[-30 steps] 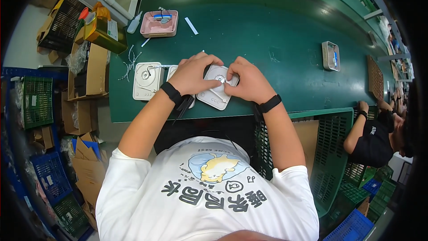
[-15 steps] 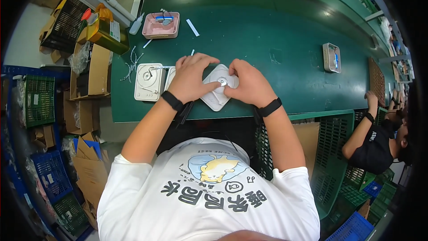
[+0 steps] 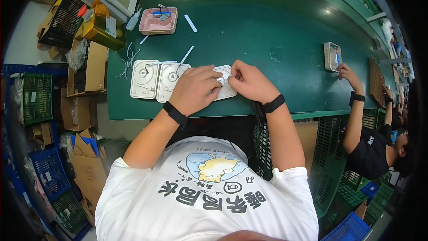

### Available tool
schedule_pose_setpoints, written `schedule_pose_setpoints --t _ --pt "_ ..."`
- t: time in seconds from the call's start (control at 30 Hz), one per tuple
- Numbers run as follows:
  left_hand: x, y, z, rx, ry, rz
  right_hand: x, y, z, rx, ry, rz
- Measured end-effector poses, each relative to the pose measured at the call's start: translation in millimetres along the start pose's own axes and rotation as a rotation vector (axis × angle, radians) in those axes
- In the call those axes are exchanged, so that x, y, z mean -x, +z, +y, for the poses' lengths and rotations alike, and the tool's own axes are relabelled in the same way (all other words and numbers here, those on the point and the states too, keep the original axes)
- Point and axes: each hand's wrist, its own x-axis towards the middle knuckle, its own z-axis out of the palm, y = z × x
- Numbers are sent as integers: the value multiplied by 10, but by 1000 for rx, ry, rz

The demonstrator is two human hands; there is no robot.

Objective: The person takes a white plastic component from a crate and places it on the table. They then pick up a white strip and press it into a circular groove on the component, repeating this process for several others before placing them into a container.

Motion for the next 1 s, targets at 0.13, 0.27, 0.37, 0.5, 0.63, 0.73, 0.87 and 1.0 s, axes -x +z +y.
schedule_pose_setpoints --t 0.13,0.27,0.37,0.5,0.63,0.73,0.87,1.0 --pt "-5 104 4 -79 46 72 -19 -37 -42 -6 45 1" --pt "2 143 18 -65 23 113 -20 -32 -23 14 21 3" --pt "-87 88 18 -87 42 117 -27 -9 -10 7 20 9" --pt "-215 -67 -1 76 -94 -151 -33 -18 -11 28 25 17" --pt "-468 -171 -172 249 -281 -348 -29 5 -7 67 -21 36" --pt "-731 -262 -278 83 -290 -461 -32 2 -44 86 -20 26" --pt "-737 -329 -275 -88 -313 -531 -45 -7 -34 76 18 13" --pt "-735 -435 -470 -7 -316 -517 -40 23 16 31 6 42"
